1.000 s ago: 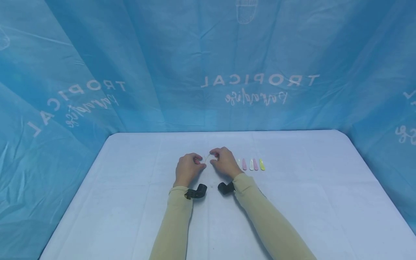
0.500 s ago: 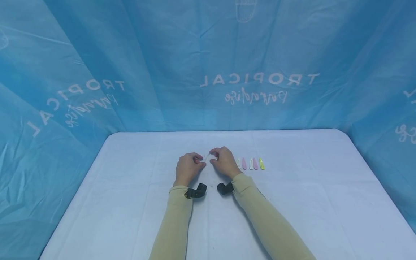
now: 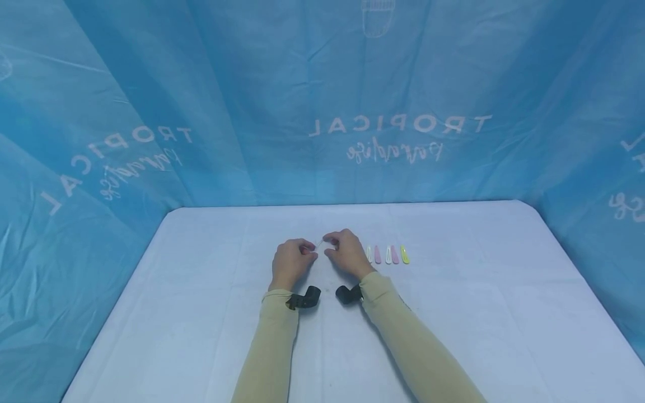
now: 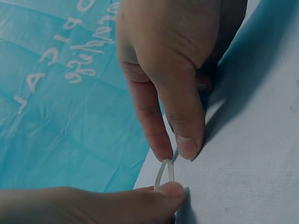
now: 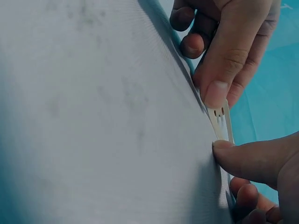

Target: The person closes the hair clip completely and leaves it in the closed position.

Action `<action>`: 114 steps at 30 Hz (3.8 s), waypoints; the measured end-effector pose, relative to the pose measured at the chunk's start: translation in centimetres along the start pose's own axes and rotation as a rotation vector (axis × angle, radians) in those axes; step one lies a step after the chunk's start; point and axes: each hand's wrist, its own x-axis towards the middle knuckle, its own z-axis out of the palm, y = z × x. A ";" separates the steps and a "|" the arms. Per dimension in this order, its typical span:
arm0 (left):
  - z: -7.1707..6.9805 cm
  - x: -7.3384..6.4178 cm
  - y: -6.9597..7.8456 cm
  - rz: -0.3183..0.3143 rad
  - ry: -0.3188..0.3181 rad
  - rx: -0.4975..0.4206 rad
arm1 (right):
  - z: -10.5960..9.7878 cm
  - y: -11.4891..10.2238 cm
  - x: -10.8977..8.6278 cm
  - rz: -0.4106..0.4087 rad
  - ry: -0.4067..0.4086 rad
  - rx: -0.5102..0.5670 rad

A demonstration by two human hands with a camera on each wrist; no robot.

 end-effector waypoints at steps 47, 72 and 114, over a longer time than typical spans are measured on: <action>-1.0 0.3 0.3 0.066 0.064 -0.075 | 0.4 0.8 -0.7 0.019 0.295 0.303; -1.2 0.3 0.4 0.057 0.052 -0.088 | 0.1 0.6 -1.0 0.032 0.185 0.311; -1.0 0.4 0.2 0.062 0.066 -0.094 | 0.0 0.6 -1.1 0.037 0.162 0.364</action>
